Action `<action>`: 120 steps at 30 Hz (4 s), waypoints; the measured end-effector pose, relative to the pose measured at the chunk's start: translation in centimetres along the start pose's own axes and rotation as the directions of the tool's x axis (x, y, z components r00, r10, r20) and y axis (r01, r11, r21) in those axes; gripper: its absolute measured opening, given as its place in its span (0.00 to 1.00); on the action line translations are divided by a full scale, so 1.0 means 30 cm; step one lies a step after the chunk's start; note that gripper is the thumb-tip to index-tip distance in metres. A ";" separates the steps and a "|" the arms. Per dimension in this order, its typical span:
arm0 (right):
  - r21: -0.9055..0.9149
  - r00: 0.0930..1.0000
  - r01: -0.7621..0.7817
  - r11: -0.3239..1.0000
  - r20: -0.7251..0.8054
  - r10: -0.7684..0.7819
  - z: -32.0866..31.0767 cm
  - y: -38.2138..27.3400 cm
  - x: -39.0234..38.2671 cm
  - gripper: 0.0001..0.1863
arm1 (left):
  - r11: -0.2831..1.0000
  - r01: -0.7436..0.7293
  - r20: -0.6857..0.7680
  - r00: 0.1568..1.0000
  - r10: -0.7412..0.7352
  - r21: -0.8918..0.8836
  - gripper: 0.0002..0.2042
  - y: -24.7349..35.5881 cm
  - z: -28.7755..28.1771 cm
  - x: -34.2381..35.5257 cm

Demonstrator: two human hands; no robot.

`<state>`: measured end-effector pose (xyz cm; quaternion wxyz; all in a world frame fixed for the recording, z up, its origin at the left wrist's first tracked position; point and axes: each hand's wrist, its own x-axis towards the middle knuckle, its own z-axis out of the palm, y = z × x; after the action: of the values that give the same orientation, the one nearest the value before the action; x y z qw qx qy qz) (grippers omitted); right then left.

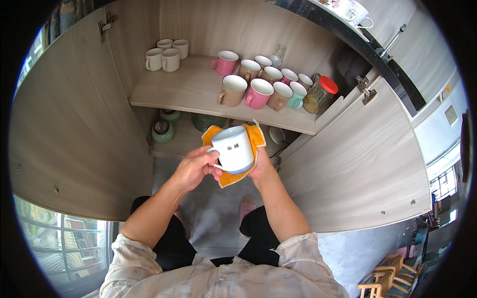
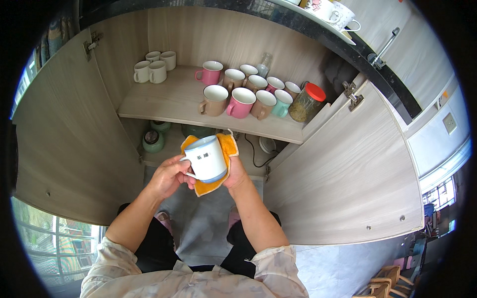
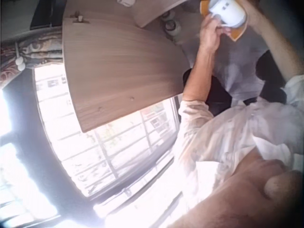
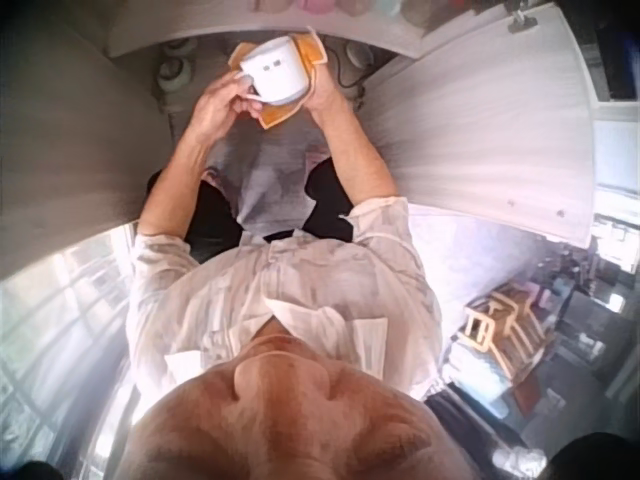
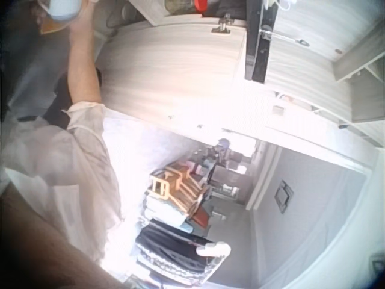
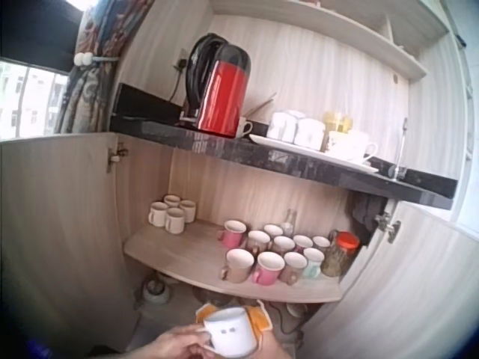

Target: The person rinses two mugs in a kitchen sink and carries them to a living room area. They open a cabinet and use a yellow cloth to dry the mugs and other mugs already stored on the shelves, placing them back in the cabinet.

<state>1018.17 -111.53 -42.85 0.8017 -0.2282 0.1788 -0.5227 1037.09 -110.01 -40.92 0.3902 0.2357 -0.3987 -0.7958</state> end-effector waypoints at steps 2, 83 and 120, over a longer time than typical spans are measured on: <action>-0.009 0.998 0.058 0.998 0.038 -0.058 0.003 0.021 0.022 0.26 | 0.994 -0.044 0.037 0.998 0.048 -0.104 0.12 -0.008 -0.046 0.020; -0.278 0.733 0.493 0.825 -0.377 -0.565 0.123 0.085 0.153 0.19 | 0.909 -0.375 -0.343 0.891 0.298 -0.183 0.14 -0.093 0.058 0.129; -0.067 0.883 0.108 0.992 -0.451 -0.127 0.049 0.014 0.073 0.13 | 0.976 0.142 -0.007 0.989 -0.145 -0.165 0.16 0.004 -0.074 0.111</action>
<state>1020.10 -113.14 -41.97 0.6998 -0.1261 0.3576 -0.6054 1036.73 -113.75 -42.30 0.3537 0.2386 -0.3101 -0.8496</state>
